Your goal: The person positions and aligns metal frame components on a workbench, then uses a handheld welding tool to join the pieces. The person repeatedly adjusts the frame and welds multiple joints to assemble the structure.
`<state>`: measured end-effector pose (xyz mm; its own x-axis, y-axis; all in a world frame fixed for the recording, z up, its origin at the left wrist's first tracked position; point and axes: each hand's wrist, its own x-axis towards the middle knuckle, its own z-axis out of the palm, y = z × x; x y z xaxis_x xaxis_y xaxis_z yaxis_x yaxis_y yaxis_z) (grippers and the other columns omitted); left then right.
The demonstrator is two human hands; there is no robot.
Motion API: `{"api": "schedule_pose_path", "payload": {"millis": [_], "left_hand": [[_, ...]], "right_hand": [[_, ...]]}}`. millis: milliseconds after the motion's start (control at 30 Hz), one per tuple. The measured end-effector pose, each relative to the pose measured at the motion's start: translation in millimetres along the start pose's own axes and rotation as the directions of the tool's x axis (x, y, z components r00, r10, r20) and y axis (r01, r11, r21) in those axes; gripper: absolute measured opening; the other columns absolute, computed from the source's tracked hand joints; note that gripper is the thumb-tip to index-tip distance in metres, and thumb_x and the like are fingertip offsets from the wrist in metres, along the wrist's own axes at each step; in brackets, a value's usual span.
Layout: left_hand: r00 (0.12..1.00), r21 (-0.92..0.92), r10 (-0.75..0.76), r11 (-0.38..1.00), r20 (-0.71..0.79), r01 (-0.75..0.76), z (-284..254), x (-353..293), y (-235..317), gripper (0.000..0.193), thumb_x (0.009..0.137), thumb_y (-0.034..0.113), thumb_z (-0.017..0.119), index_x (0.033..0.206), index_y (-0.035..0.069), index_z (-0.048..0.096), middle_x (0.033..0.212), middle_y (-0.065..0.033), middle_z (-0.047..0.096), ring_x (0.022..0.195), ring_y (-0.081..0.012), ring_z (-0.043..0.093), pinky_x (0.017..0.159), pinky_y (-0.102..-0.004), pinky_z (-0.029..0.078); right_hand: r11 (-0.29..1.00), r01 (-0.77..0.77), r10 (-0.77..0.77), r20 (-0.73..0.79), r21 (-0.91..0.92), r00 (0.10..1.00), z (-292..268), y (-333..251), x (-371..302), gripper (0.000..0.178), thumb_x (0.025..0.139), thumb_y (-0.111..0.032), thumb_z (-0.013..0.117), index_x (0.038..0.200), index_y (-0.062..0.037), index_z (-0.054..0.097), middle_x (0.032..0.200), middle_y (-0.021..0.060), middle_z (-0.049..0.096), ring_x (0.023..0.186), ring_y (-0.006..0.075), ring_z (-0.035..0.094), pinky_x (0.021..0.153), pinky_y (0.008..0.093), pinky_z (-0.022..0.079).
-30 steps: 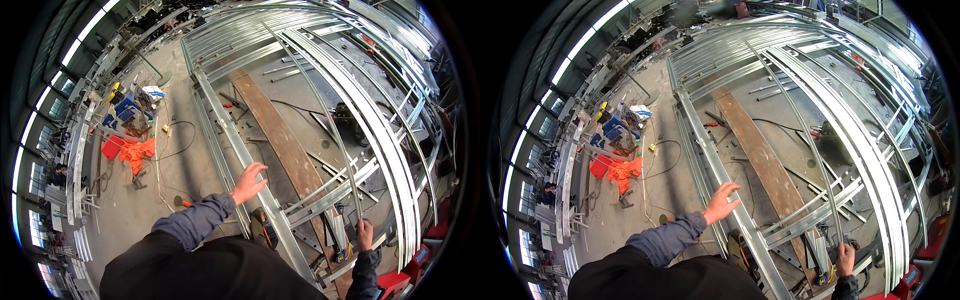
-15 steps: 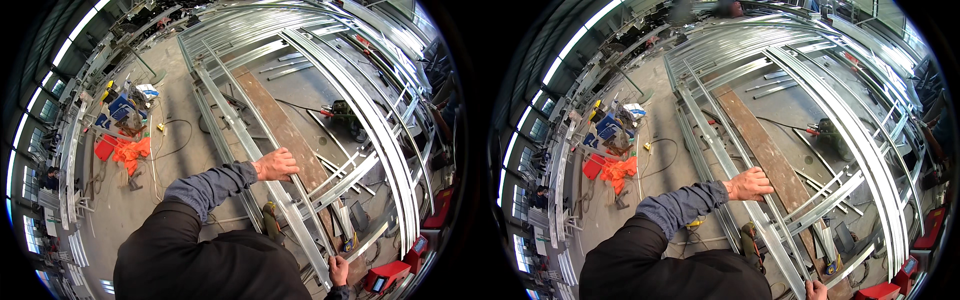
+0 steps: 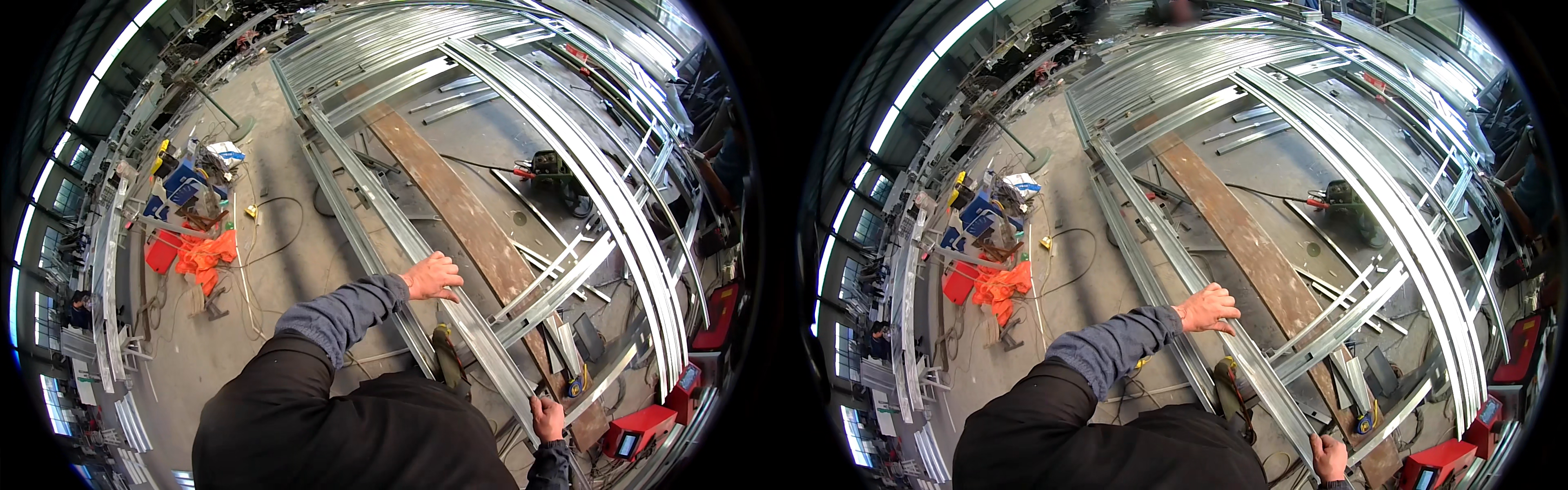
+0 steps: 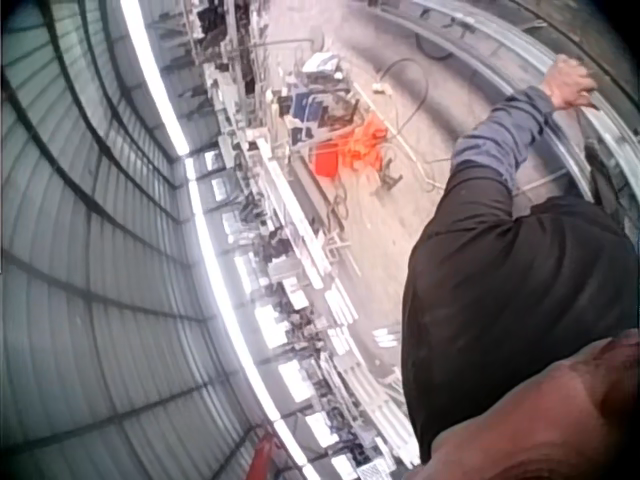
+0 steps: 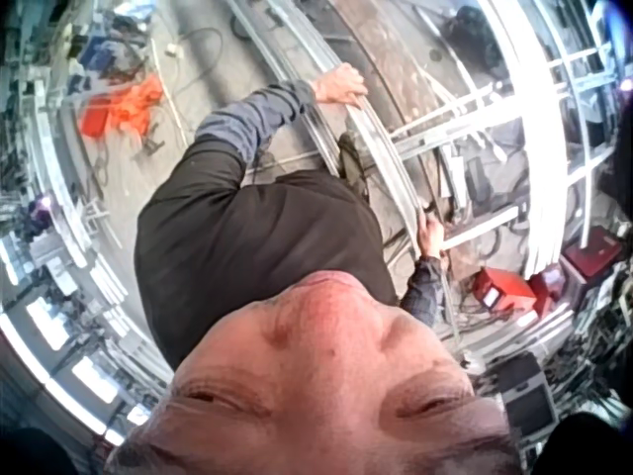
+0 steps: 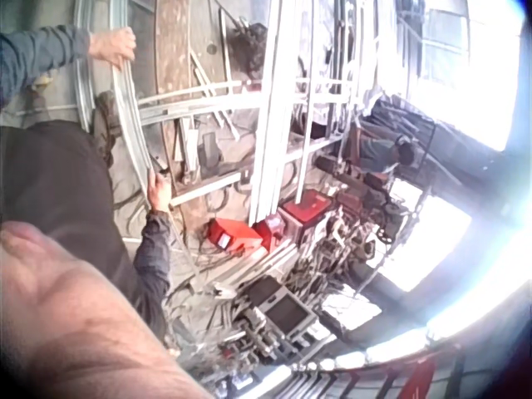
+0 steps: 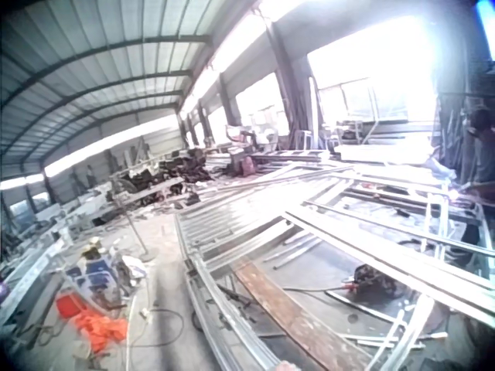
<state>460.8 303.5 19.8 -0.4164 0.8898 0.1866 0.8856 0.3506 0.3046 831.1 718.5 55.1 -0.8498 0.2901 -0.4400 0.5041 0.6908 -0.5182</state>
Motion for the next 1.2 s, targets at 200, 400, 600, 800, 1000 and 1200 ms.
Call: {"api": "schedule_pose_path", "payload": {"millis": [200, 400, 600, 800, 1000, 1200], "left_hand": [[1.000, 0.001, -0.016, 1.000, 0.010, 0.016, 7, -13, -33, 0.046, 0.095, 0.060, 0.076, 0.115, 0.019, 0.072, 0.096, -0.0011, 0.056, 0.099, -0.0224, 0.058, 0.098, -0.0400, 0.043], [0.995, 0.007, -0.059, 0.998, 0.075, 0.058, 4, -21, -53, 0.046, 0.095, 0.057, 0.077, 0.118, 0.017, 0.072, 0.099, -0.0020, 0.059, 0.102, -0.0236, 0.059, 0.101, -0.0406, 0.043], [0.985, 0.022, -0.092, 0.996, 0.144, 0.090, -5, -16, -54, 0.054, 0.095, 0.057, 0.076, 0.129, 0.016, 0.067, 0.101, -0.0035, 0.062, 0.104, -0.0254, 0.061, 0.101, -0.0414, 0.044], [0.989, 0.031, -0.077, 0.997, 0.127, 0.074, -2, -22, -57, 0.053, 0.097, 0.064, 0.070, 0.114, 0.014, 0.066, 0.099, -0.0049, 0.063, 0.103, -0.0268, 0.061, 0.100, -0.0411, 0.044], [0.982, 0.019, -0.085, 0.996, 0.171, 0.083, 9, -30, -57, 0.050, 0.098, 0.060, 0.071, 0.112, 0.012, 0.067, 0.108, -0.0066, 0.062, 0.107, -0.0290, 0.060, 0.101, -0.0429, 0.044], [0.990, -0.054, -0.082, 0.995, 0.114, 0.089, 12, -31, -57, 0.038, 0.096, 0.048, 0.079, 0.109, 0.012, 0.070, 0.120, -0.0075, 0.062, 0.116, -0.0319, 0.059, 0.104, -0.0446, 0.045]], "right_hand": [[0.999, 0.051, -0.051, -0.022, -0.005, 0.998, 21, -18, 25, 0.054, 0.102, -0.043, 0.074, 0.074, 0.0015, 0.063, 0.064, 0.0228, 0.057, 0.059, 0.0382, 0.056, 0.059, 0.0487, 0.045], [0.986, 0.162, -0.156, -0.102, 0.046, 0.982, 37, -42, 34, 0.031, 0.101, -0.037, 0.076, 0.102, -0.0058, 0.075, 0.084, 0.0187, 0.074, 0.078, 0.0401, 0.074, 0.071, 0.0464, 0.056], [0.971, 0.237, -0.235, -0.172, -0.007, 0.957, 39, -53, 30, 0.022, 0.104, -0.029, 0.072, 0.101, -0.0078, 0.076, 0.089, 0.0172, 0.071, 0.084, 0.0408, 0.071, 0.072, 0.0468, 0.054], [0.973, 0.232, -0.227, -0.221, 0.001, 0.949, 42, -60, 23, 0.020, 0.104, -0.028, 0.074, 0.102, -0.0090, 0.078, 0.088, 0.0153, 0.070, 0.081, 0.0405, 0.070, 0.071, 0.0466, 0.054], [0.970, 0.237, -0.243, -0.281, -0.055, 0.929, 78, -49, 27, 0.019, 0.100, -0.027, 0.077, 0.095, -0.0083, 0.076, 0.083, 0.0134, 0.063, 0.084, 0.0375, 0.065, 0.073, 0.0473, 0.052], [0.969, 0.242, -0.247, -0.260, -0.052, 0.933, 97, -44, 25, 0.017, 0.099, -0.024, 0.077, 0.107, -0.0090, 0.076, 0.088, 0.0126, 0.063, 0.088, 0.0366, 0.063, 0.076, 0.0482, 0.051]]}}
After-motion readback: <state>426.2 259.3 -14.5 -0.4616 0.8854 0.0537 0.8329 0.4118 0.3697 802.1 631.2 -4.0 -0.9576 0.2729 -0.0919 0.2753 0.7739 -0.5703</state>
